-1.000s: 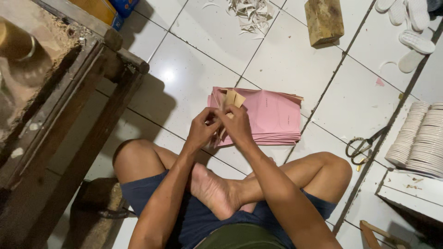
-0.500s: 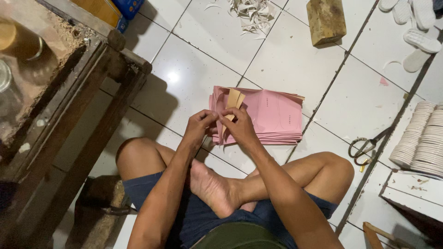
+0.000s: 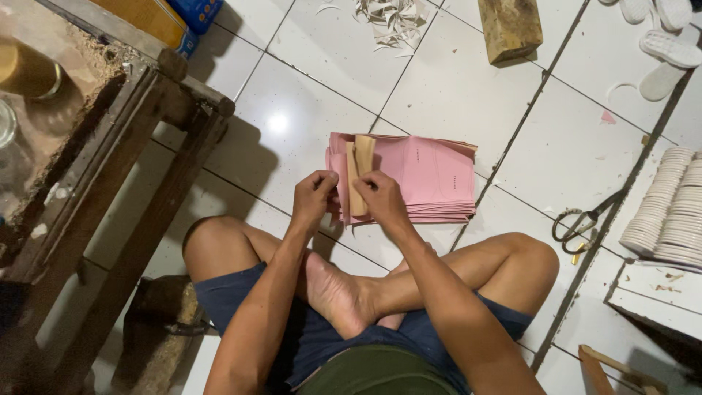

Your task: The person sits on the workshop floor and compresses a stack of white slipper soles, wrapping a white elastic strap around the bundle to secure it. They then take pink paper pattern sheets with tan inserts, separate them one at a time, and stack them into piles on the floor, finally picking up a pair of scissors.

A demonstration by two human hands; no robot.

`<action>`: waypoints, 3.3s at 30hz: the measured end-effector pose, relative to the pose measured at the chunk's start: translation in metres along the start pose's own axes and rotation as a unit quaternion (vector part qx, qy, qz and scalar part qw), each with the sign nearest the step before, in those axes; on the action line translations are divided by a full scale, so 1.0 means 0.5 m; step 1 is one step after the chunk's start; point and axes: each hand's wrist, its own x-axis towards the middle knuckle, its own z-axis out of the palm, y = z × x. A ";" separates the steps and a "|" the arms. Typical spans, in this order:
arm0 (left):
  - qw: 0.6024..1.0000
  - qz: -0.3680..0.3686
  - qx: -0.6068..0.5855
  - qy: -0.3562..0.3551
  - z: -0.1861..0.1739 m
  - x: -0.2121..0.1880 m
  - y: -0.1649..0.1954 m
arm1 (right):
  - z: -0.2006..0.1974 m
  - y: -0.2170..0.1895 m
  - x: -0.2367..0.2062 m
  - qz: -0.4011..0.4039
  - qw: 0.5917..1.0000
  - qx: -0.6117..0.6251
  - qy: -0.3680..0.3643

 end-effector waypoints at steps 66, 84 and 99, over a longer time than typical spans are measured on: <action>0.949 0.245 0.198 0.026 0.083 -0.063 -0.046 | -0.526 -0.211 -0.190 -0.154 0.951 -0.208 0.168; 0.800 0.355 0.479 0.063 0.138 -0.057 0.084 | -0.556 -0.393 -0.357 -0.131 0.867 -0.439 0.193; 0.328 0.471 0.745 -0.339 0.476 0.120 -0.012 | -0.691 -0.139 -0.709 0.031 0.907 -0.374 0.192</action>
